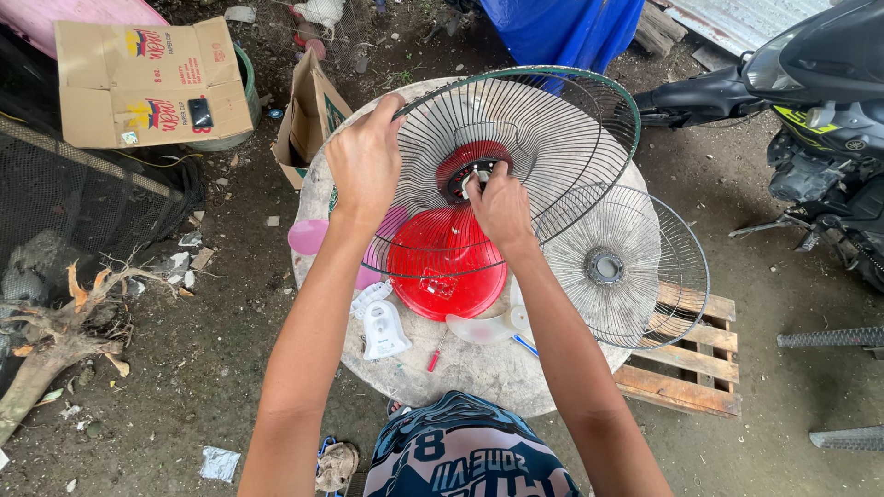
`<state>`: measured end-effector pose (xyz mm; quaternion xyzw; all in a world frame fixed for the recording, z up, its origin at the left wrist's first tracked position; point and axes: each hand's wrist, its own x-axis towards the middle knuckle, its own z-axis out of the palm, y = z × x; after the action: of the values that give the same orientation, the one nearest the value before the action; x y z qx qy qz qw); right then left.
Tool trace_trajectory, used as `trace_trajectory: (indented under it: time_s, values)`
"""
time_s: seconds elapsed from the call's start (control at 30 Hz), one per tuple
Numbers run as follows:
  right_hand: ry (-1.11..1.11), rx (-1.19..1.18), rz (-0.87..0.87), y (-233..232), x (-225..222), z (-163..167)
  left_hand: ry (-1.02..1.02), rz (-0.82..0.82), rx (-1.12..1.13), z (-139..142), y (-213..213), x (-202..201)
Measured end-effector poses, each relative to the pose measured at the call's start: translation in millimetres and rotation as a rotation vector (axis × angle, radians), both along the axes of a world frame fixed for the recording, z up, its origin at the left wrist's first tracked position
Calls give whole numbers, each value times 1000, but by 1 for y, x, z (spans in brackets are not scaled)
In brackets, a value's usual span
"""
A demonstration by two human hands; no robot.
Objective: The person reassembles an electric fan on a round table. They use a screwdriver to tighten the central hub, then attach the fan blade and secure the front wire cage with a plastic nut.
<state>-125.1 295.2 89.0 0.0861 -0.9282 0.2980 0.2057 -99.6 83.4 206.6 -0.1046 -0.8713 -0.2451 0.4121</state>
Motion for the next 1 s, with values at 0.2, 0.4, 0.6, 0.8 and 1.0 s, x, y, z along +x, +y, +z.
trace_trajectory:
  time_s: [0.2, 0.4, 0.6, 0.8, 1.0]
  values:
    - [-68, -111, -46, 0, 2, -3, 46, -12, -8, -1, 1, -1]
    - [-145, -194, -70, 4, -1, -6, 21, -7, 4, -2, 3, -1]
    - [-136, -203, -75, 6, -6, -8, 37, -9, -7, -3, 4, -2]
    - [-110, -51, -84, 13, -6, -4, 25, -15, 9, -7, 6, -6]
    - [-139, 154, -54, 24, -12, -10, 36, -20, -13, -14, 6, -4]
